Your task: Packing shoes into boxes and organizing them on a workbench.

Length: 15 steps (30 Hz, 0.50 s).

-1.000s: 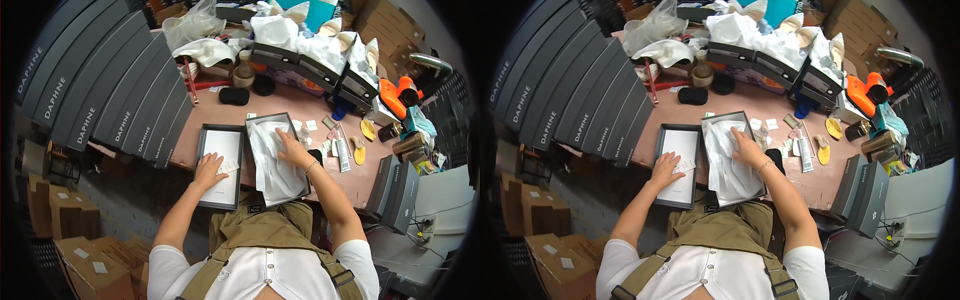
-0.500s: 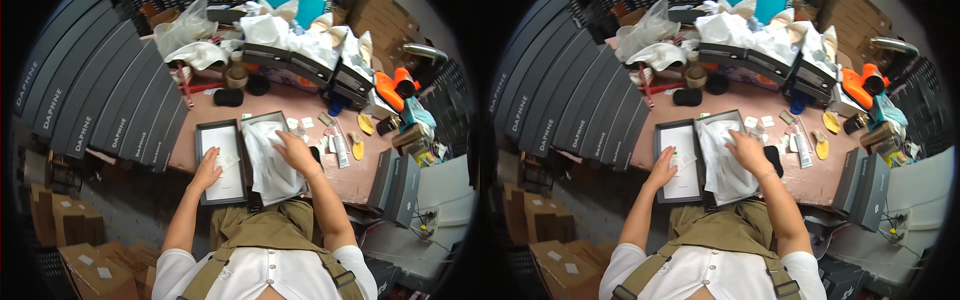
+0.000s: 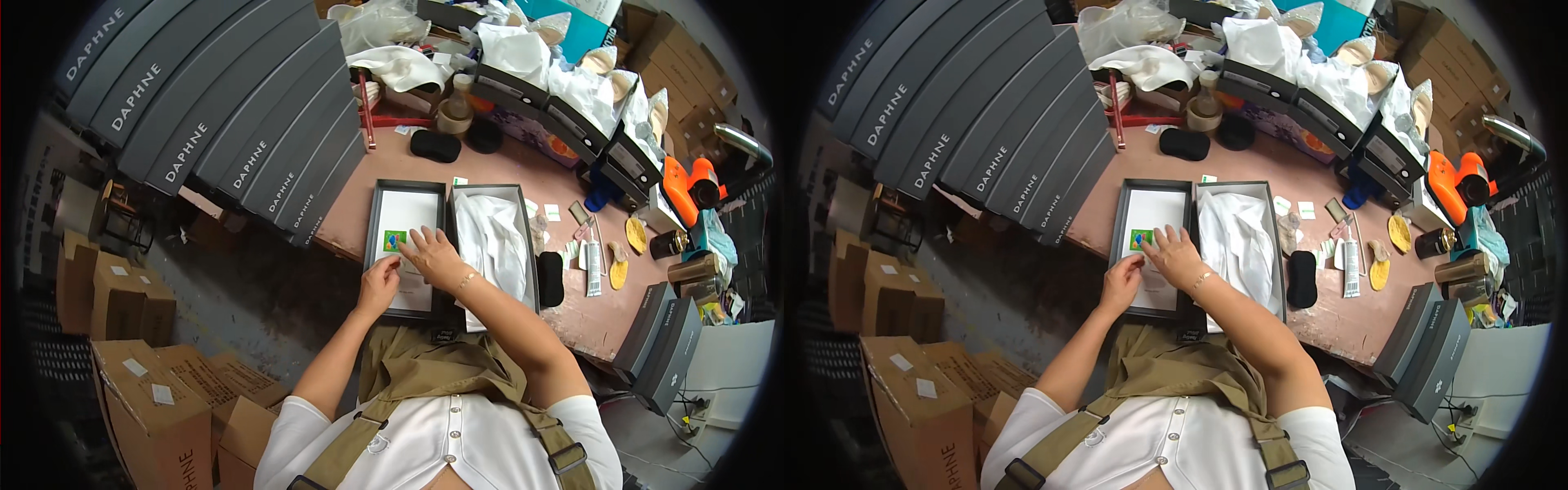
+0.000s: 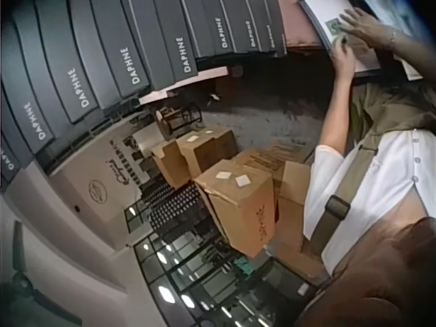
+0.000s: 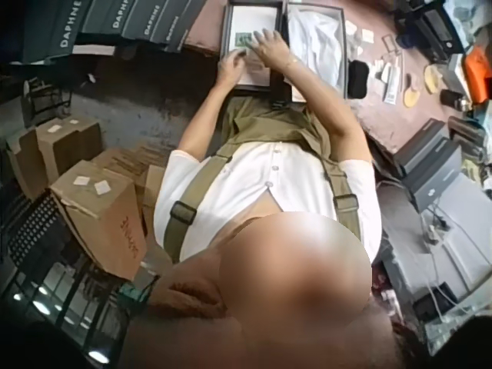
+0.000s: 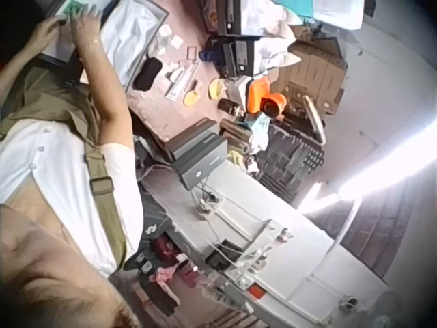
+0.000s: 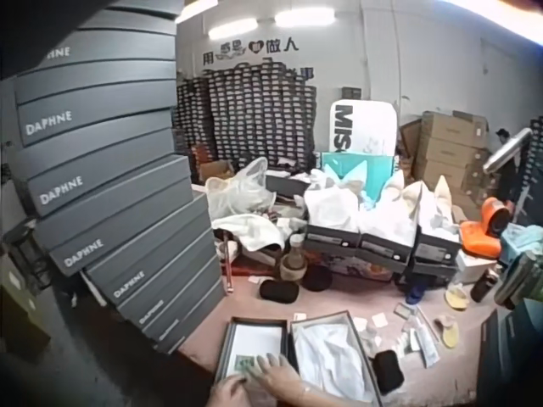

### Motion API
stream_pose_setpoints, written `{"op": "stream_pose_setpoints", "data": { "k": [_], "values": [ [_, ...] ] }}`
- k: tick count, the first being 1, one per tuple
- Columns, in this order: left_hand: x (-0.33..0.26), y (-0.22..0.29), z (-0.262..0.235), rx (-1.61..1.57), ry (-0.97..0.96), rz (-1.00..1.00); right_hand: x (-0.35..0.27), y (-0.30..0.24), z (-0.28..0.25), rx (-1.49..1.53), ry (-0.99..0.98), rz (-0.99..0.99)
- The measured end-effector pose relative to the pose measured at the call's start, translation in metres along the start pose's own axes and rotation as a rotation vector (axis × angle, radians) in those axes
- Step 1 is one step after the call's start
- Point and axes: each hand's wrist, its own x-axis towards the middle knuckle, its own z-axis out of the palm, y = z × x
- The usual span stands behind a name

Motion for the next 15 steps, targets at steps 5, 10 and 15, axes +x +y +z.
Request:
{"op": "stream_pose_setpoints", "data": {
  "k": [5,10,15],
  "values": [
    [0.011,-0.012,0.005,0.246,0.16,0.071,0.034,0.008,0.02,0.02,-0.322,0.009],
    [0.018,-0.005,0.008,0.346,0.063,0.023,0.022,0.014,0.034,-0.132,-0.202,-0.192],
    [0.018,-0.01,0.003,0.296,0.051,-0.011,0.024,-0.002,0.027,-0.204,-0.21,-0.171]
  ]
}}
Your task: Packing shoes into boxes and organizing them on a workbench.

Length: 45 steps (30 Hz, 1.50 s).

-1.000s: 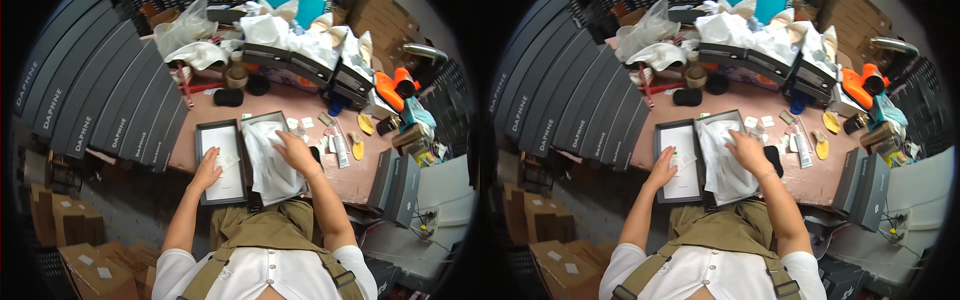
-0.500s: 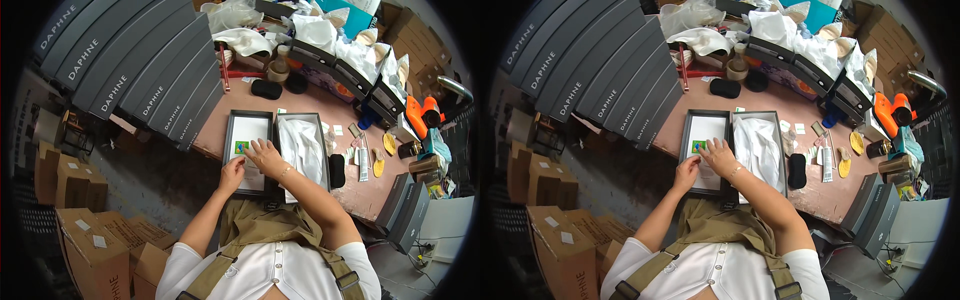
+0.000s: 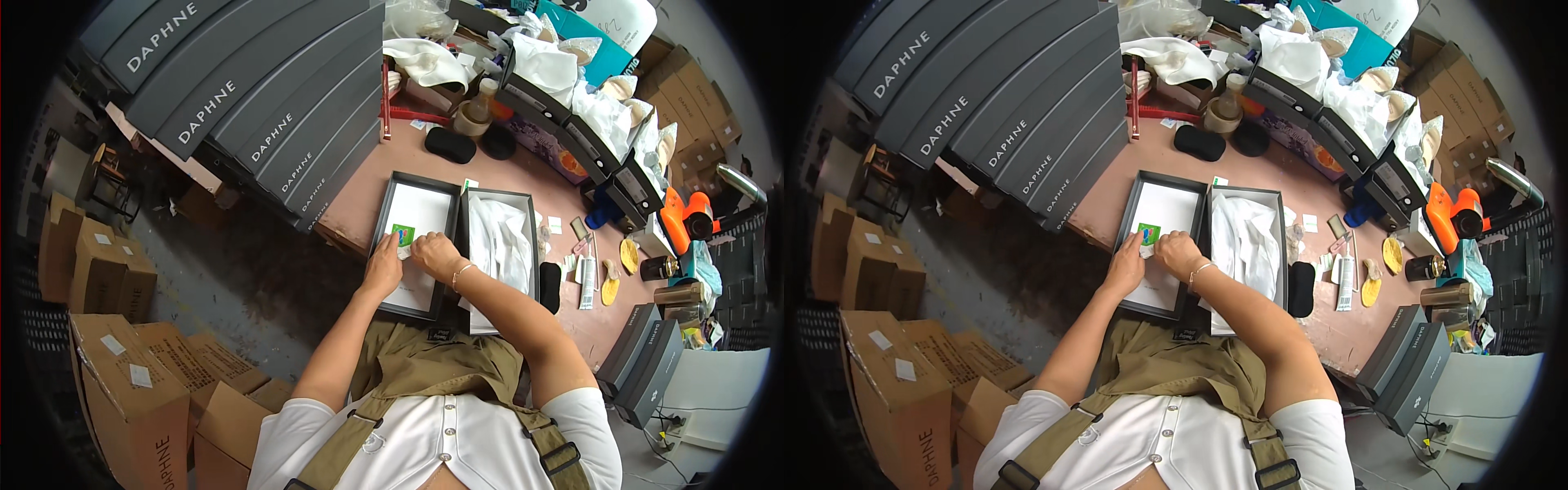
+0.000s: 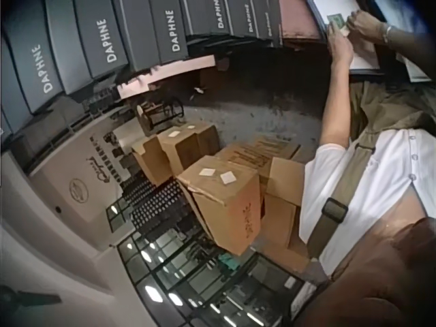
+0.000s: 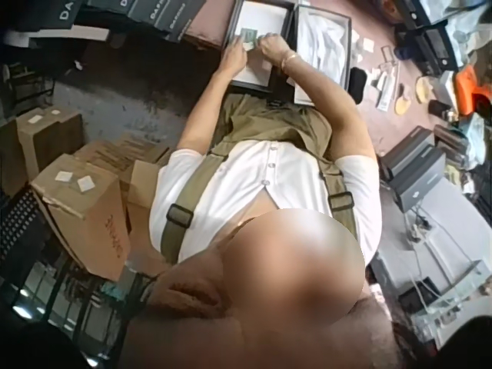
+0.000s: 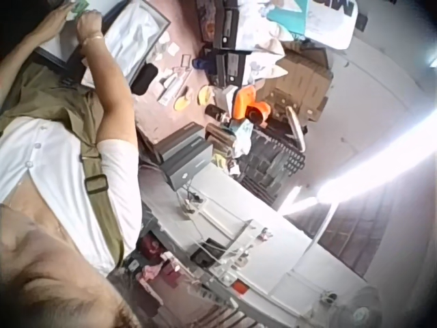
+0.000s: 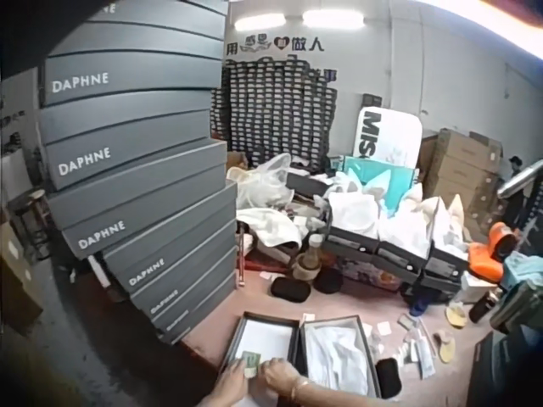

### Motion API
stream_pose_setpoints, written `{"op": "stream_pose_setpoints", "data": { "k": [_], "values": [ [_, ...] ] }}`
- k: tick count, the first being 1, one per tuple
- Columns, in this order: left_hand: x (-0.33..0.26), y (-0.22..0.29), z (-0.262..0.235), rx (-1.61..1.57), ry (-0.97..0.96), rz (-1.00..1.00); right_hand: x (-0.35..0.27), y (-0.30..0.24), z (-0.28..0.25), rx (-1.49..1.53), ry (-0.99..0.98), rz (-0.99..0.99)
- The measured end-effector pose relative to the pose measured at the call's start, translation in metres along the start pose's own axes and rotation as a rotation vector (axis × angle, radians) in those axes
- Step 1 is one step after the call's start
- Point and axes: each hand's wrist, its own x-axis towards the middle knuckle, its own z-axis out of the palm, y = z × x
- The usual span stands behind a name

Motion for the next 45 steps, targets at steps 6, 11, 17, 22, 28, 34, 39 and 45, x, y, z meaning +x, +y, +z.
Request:
{"op": "stream_pose_setpoints", "data": {
  "k": [6,11,17,22,28,34,39,45],
  "values": [
    [0.001,-0.003,0.006,0.084,0.064,0.133,-0.023,-0.021,-0.035,0.159,-0.026,0.051],
    [-0.016,0.013,-0.015,-0.137,0.13,0.162,-0.086,0.003,-0.11,0.311,0.399,0.473],
    [-0.027,0.071,0.021,0.067,-0.351,-0.002,-0.177,0.018,-0.075,0.402,0.326,0.591],
    [-0.024,0.111,-0.068,-0.272,-0.198,-0.057,-0.242,0.009,-0.088,0.834,0.655,0.875],
    [-0.062,0.195,-0.052,-1.542,-0.299,-0.19,-0.243,0.034,-0.107,1.318,0.618,0.904],
    [-0.009,0.13,0.03,-0.813,-0.128,-0.095,-0.226,0.07,-0.046,1.07,0.121,1.219],
    [-0.008,0.116,0.029,-0.969,-0.334,-0.193,-0.209,0.057,-0.048,0.895,0.229,1.131],
    [-0.088,0.125,0.051,-0.835,-0.347,-0.191,-0.25,0.011,-0.023,1.114,0.37,1.138]
  ]
}}
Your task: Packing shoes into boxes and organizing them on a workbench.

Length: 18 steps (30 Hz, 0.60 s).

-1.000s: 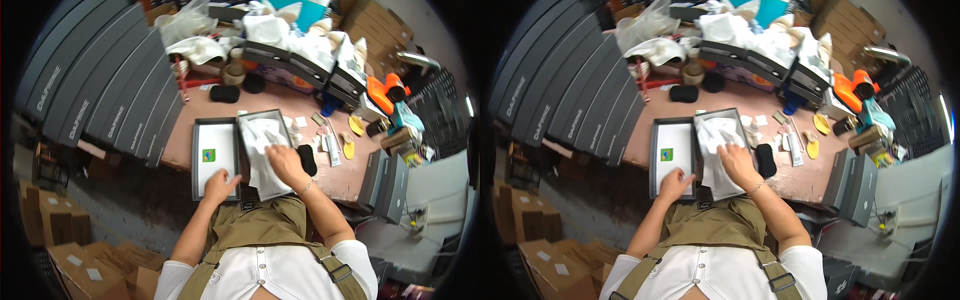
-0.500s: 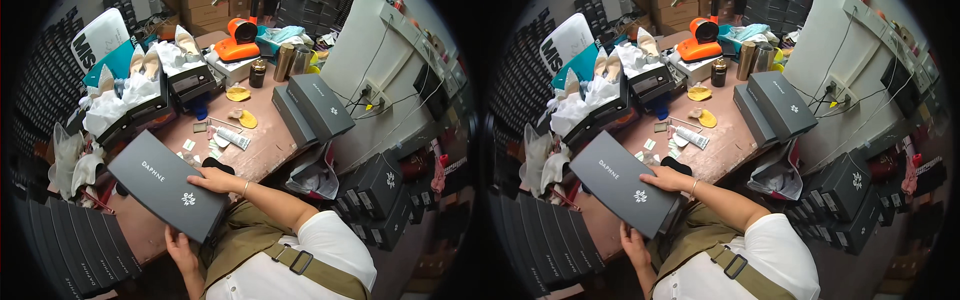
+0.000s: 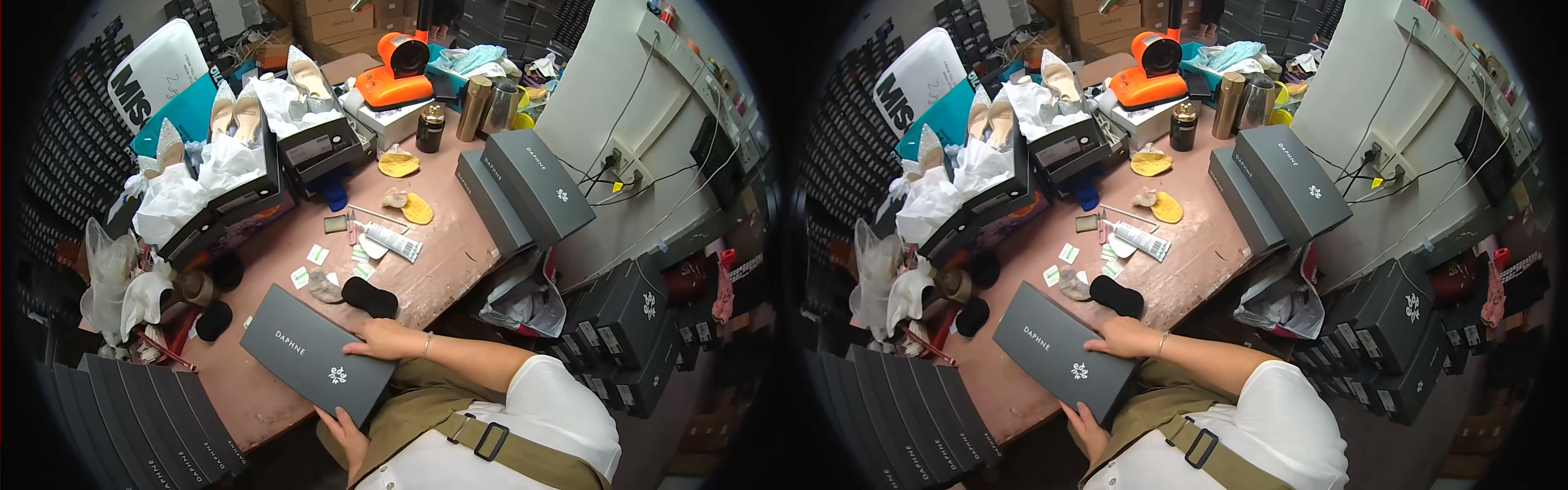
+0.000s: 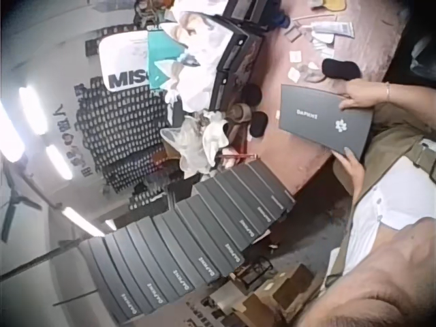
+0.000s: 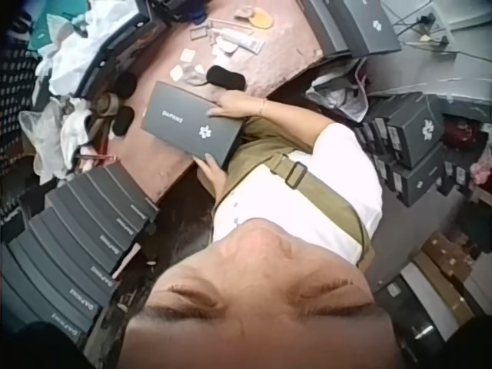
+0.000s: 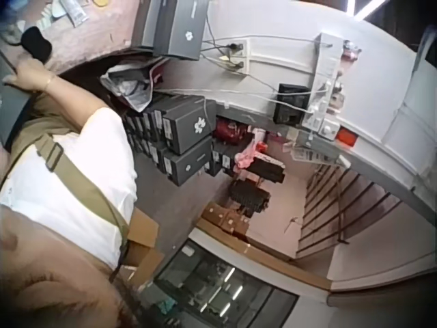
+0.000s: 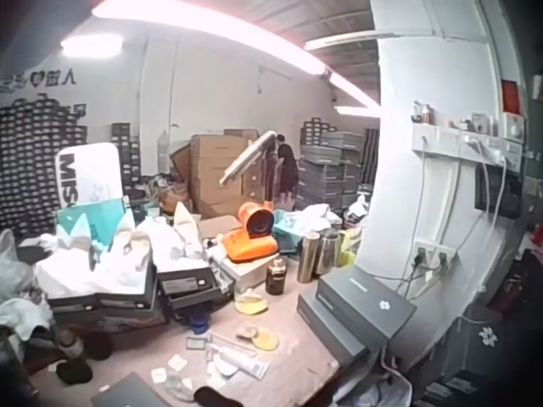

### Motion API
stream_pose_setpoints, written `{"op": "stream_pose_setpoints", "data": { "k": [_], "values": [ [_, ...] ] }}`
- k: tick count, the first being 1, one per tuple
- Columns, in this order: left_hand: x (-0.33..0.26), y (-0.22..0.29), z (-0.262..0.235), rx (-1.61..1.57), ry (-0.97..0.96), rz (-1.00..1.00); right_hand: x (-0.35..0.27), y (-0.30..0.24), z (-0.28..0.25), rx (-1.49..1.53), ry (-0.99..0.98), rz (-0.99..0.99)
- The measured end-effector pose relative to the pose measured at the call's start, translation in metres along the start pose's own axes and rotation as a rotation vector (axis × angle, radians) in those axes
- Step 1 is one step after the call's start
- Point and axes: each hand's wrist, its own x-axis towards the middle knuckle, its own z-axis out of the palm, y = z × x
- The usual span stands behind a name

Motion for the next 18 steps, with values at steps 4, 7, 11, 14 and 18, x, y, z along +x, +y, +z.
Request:
{"op": "stream_pose_setpoints", "data": {
  "k": [4,7,11,14,18],
  "values": [
    [0.002,-0.013,-0.001,-0.262,-0.058,-0.222,-0.001,0.008,0.018,-0.108,-0.008,0.088],
    [0.007,-0.019,-0.012,-0.447,-0.063,-0.344,-0.001,0.007,0.012,-0.084,-0.068,0.057],
    [0.009,0.016,-0.019,-0.375,-0.113,-0.325,-0.02,0.022,-0.025,0.233,-0.006,-0.17],
    [0.025,0.017,-0.048,-0.264,-0.212,-0.445,-0.077,0.07,-0.079,0.55,0.749,0.162],
    [0.024,0.006,-0.05,-0.151,-0.171,-0.337,-0.18,0.088,-0.197,-0.351,1.501,0.082]
  ]
}}
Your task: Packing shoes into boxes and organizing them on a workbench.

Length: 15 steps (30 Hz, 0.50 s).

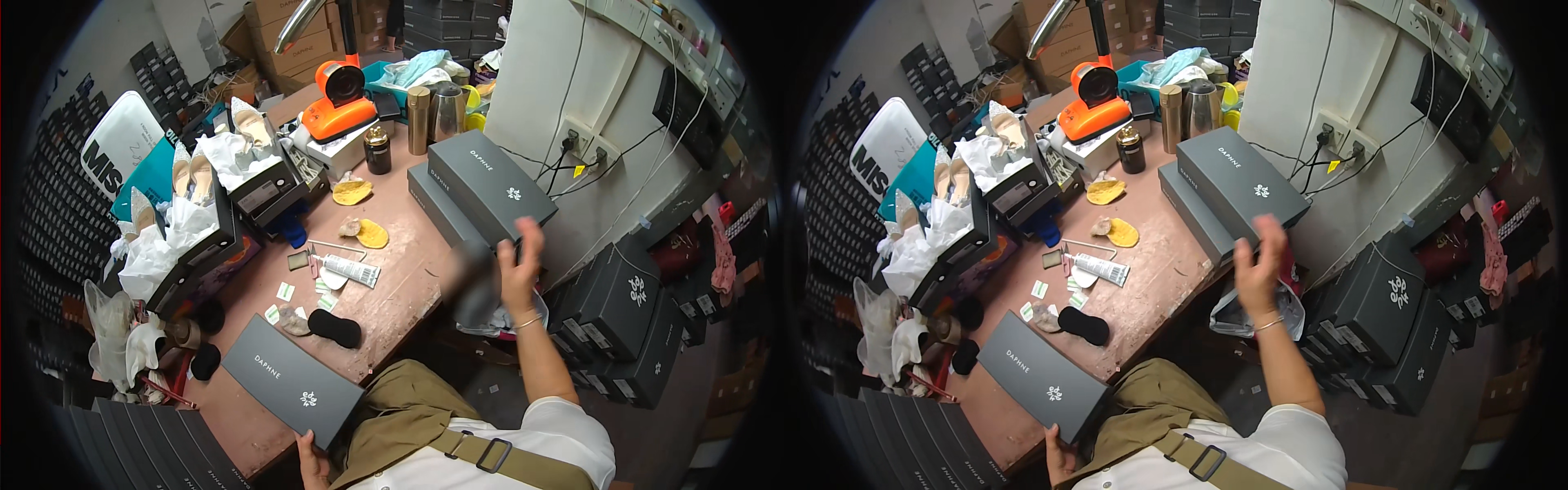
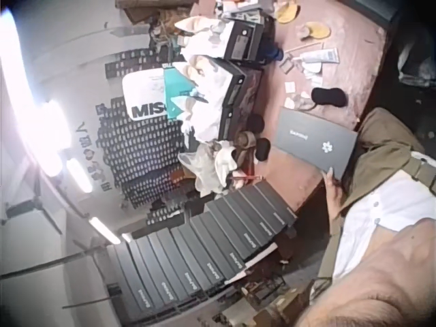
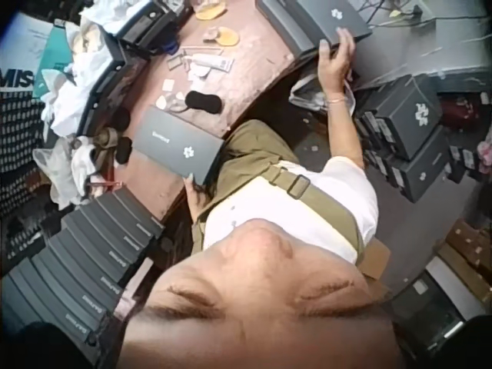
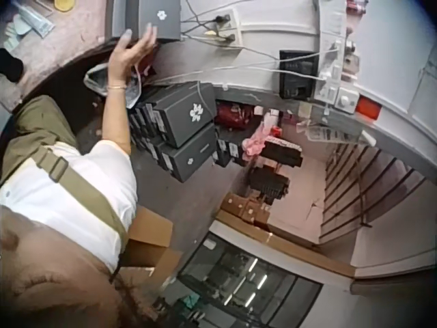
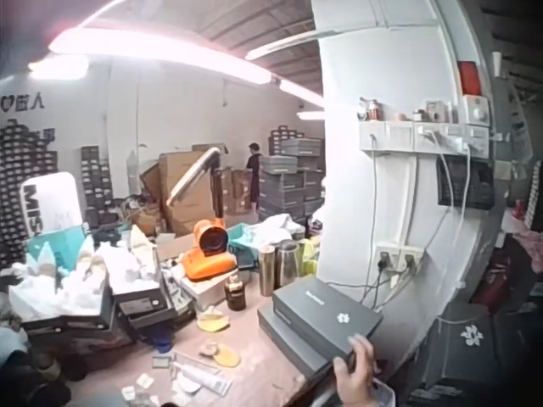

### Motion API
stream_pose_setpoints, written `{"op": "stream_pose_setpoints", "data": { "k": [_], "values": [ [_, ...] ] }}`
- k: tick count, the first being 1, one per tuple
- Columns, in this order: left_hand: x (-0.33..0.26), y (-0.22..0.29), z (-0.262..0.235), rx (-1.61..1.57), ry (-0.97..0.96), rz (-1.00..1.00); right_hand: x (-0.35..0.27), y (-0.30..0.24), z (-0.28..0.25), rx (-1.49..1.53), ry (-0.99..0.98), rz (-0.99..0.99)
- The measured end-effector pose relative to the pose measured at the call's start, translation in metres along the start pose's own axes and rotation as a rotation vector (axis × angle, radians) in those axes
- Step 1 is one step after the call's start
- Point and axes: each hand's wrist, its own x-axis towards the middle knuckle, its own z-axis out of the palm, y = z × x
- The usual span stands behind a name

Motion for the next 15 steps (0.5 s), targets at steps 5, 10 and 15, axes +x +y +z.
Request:
{"op": "stream_pose_setpoints", "data": {
  "k": [5,10,15],
  "values": [
    [0.003,0.013,0.017,-0.139,-0.026,-0.036,0.045,0.144,-0.017,-0.127,-0.041,0.405],
    [-0.016,0.035,0.062,-0.039,-0.196,0.088,0.044,0.136,0.027,-0.096,0.06,0.384],
    [0.037,0.056,0.217,0.112,-0.357,0.107,0.046,0.132,0.036,-0.04,0.021,0.384]
  ]
}}
